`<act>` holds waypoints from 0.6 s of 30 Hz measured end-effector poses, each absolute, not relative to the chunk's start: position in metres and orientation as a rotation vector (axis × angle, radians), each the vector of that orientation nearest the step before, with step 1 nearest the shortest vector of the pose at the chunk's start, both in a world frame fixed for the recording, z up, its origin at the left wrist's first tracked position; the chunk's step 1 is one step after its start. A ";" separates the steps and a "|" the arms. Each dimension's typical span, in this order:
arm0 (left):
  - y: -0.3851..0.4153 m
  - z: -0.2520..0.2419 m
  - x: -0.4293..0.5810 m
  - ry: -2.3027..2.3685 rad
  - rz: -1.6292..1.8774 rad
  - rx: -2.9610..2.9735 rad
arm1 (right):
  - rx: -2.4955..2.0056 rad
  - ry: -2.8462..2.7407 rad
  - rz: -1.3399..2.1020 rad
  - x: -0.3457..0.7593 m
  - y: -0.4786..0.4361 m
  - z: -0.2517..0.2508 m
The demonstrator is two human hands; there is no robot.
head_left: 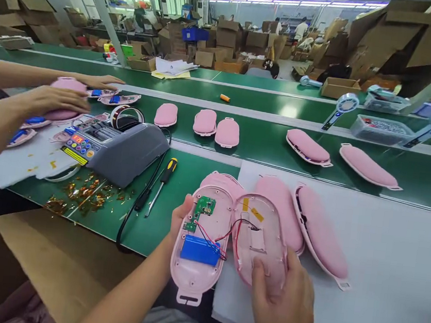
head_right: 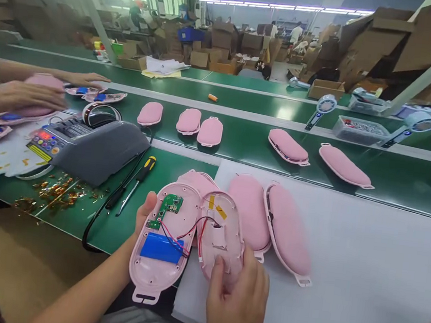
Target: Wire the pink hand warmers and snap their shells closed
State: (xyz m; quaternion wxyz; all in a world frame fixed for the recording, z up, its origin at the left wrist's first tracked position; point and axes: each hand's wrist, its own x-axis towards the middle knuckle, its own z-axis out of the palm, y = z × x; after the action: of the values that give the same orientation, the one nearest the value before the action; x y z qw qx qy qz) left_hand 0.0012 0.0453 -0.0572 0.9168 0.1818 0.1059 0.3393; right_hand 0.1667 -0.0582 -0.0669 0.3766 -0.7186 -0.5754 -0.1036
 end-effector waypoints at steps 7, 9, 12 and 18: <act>0.044 -0.061 -0.007 0.177 0.507 0.391 | -1.797 -1.553 -0.436 0.171 -0.061 -0.057; 0.044 -0.061 -0.008 0.183 0.434 0.396 | -1.729 -1.607 -0.422 0.168 -0.062 -0.054; 0.043 -0.057 -0.006 0.188 0.459 0.400 | -1.660 -1.662 -0.324 0.162 -0.061 -0.052; 0.047 -0.062 -0.004 0.109 0.490 0.420 | -1.534 -1.884 -0.185 0.169 -0.058 -0.057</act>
State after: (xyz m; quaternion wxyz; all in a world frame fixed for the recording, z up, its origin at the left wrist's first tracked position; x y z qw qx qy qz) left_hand -0.0039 0.0475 -0.0617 0.9469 0.2062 0.0537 0.2408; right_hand 0.1694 -0.0584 -0.0565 0.3455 -0.5907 -0.7257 -0.0713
